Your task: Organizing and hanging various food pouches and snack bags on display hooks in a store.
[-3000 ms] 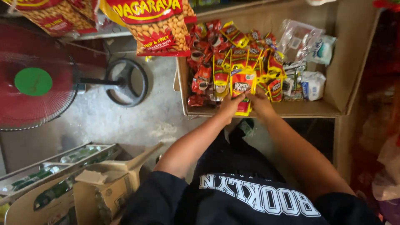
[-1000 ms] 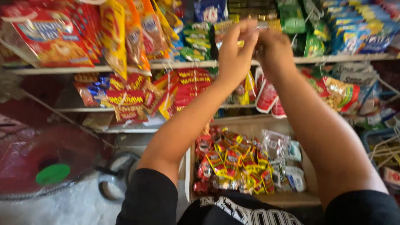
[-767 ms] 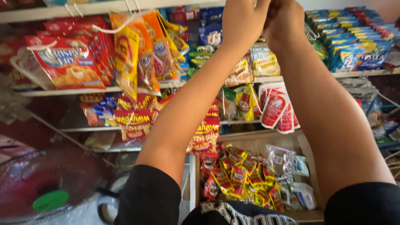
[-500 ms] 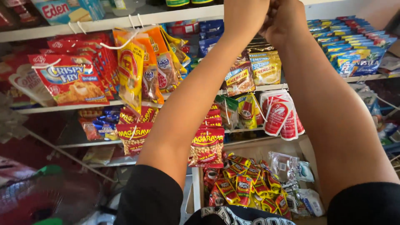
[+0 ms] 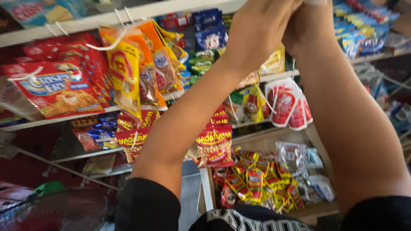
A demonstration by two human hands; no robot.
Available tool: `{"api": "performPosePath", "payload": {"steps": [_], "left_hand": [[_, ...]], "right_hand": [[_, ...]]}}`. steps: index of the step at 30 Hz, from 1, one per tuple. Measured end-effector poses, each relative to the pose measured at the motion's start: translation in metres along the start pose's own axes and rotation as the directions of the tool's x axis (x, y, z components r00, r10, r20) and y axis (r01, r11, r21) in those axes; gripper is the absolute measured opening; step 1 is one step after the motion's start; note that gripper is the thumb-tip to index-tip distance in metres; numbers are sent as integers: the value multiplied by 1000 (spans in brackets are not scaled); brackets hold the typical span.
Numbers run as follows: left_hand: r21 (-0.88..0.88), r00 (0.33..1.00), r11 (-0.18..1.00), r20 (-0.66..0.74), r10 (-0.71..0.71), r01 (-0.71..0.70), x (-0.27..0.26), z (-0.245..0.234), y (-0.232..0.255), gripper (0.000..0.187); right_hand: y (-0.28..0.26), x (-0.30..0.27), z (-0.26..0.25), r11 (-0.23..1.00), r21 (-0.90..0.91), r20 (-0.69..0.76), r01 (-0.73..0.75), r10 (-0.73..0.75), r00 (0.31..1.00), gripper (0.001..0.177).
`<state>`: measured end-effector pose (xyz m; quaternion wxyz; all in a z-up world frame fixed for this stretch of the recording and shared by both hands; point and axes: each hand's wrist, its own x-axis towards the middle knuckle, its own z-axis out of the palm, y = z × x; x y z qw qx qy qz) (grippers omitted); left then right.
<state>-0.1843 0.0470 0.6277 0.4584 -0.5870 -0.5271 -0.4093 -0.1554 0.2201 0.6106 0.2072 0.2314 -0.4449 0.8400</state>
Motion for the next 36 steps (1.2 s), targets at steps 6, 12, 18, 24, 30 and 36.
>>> {"api": "performPosePath", "payload": {"steps": [6,12,18,24,30,36], "left_hand": [[-201,996,980,80,26,-9,-70,-12,46,28],[-446,944,832,188,-272,329,-130,-6,100,22],[-531,679,437,452,-579,726,-212,26,154,15],[-488,390,5,690,-610,873,-276,65,202,28],[-312,265,-36,857,-442,949,-322,125,246,18],[-374,239,-330,892,-384,867,-382,232,295,11]], "right_hand": [[24,-91,18,929,-277,-150,244,-293,944,9],[54,-165,-9,744,-662,-257,92,-340,905,20],[79,-250,-13,642,-760,-414,-96,-365,834,19],[85,-322,-32,498,-845,-445,-195,-453,772,22],[79,-396,-92,422,-842,-527,-335,-515,676,23],[59,-452,-154,446,-786,-617,-427,-547,566,20]]}}
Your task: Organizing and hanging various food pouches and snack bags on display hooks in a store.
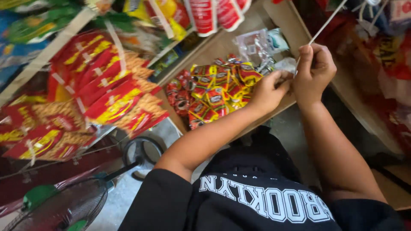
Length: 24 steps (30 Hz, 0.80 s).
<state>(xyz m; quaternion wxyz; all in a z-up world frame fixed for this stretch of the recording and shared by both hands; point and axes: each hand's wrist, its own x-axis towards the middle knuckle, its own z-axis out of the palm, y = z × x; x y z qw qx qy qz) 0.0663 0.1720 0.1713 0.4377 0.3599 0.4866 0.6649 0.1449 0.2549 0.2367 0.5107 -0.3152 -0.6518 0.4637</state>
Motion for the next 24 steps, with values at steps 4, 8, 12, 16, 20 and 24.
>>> {"api": "performPosePath", "payload": {"steps": [4,8,12,16,20,24], "left_hand": [[405,995,912,-94,-28,64,52,33,-35,14],[595,984,786,-152,-92,165,114,68,-53,20],[550,992,835,-116,47,25,178,99,-101,21],[494,994,869,-103,30,25,227,127,-148,28],[466,993,883,-115,-7,60,244,140,-165,33],[452,986,879,-131,-104,153,246,139,-156,35]], "right_hand": [[44,33,-40,980,-196,-42,33,-42,998,14],[62,75,-76,914,-340,17,223,-231,973,13],[108,126,-112,906,-343,18,247,-257,966,18],[163,172,-150,887,-371,-6,277,-300,954,12],[210,204,-177,839,-505,-81,203,-281,956,6],[233,215,-189,805,-560,-77,194,-284,956,11]]}}
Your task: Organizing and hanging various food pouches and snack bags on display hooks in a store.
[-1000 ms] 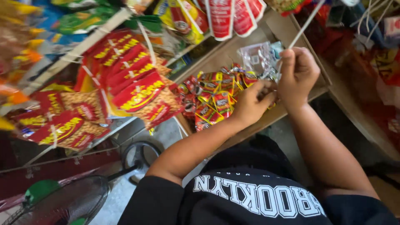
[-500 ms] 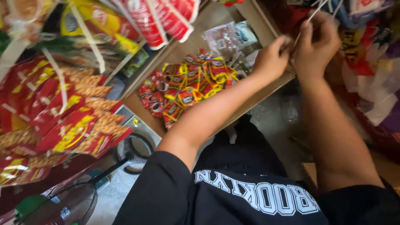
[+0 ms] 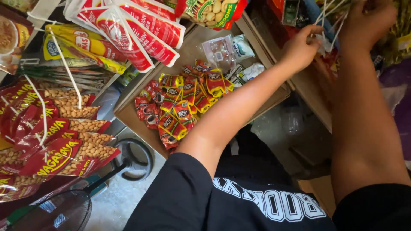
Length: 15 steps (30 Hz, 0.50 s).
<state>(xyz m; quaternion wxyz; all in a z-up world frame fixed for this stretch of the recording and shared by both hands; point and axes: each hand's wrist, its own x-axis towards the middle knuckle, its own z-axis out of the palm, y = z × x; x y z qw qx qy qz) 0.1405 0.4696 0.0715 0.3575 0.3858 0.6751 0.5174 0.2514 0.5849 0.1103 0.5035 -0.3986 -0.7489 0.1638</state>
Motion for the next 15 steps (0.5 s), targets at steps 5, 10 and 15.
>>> {"api": "performPosePath", "payload": {"steps": [5,10,15], "left_hand": [[-18,988,993,98,-116,119,-3,-21,31,43],[-183,996,979,43,-79,85,2,-13,12,38],[-412,997,909,-23,-79,63,-4,-32,12,34]], "right_hand": [[10,-9,-1,986,-97,67,132,-126,990,24],[-54,-18,-8,986,-106,53,129,-124,991,40],[-140,-23,-8,995,103,63,9,-16,998,40]]}}
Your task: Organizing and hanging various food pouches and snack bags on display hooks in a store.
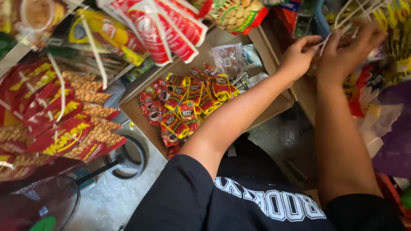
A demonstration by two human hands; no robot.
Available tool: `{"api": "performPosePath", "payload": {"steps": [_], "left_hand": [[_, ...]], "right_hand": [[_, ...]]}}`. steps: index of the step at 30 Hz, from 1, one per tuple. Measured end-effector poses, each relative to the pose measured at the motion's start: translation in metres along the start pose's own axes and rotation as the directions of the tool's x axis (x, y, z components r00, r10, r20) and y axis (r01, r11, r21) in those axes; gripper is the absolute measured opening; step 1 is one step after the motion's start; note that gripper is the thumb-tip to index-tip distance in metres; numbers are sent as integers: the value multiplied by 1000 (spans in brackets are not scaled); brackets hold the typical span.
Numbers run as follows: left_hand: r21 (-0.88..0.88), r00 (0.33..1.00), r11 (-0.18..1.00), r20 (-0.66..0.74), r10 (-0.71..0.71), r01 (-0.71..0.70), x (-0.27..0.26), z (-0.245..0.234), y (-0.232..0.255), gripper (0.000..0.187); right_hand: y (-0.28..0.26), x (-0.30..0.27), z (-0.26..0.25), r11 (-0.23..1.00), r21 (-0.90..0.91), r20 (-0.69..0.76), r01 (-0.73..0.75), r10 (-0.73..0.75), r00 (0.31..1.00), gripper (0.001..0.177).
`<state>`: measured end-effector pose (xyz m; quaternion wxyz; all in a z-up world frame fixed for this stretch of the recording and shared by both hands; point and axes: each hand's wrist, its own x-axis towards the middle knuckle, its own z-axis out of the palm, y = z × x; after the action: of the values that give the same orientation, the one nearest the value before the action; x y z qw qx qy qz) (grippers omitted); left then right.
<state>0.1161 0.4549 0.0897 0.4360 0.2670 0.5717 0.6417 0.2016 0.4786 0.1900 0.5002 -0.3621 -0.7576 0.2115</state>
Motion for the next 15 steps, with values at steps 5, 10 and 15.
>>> {"api": "performPosePath", "payload": {"steps": [5,10,15], "left_hand": [[-102,987,991,-147,67,-83,-29,-42,31,24],[32,947,986,-273,167,-165,-86,-118,61,19],[325,792,906,-460,401,-270,-156,-187,137,21]], "right_hand": [[-59,-32,31,990,120,126,75,-90,988,7],[-148,-49,52,949,314,222,-1,-73,972,2],[-226,-56,76,905,401,303,138,-274,913,3]]}}
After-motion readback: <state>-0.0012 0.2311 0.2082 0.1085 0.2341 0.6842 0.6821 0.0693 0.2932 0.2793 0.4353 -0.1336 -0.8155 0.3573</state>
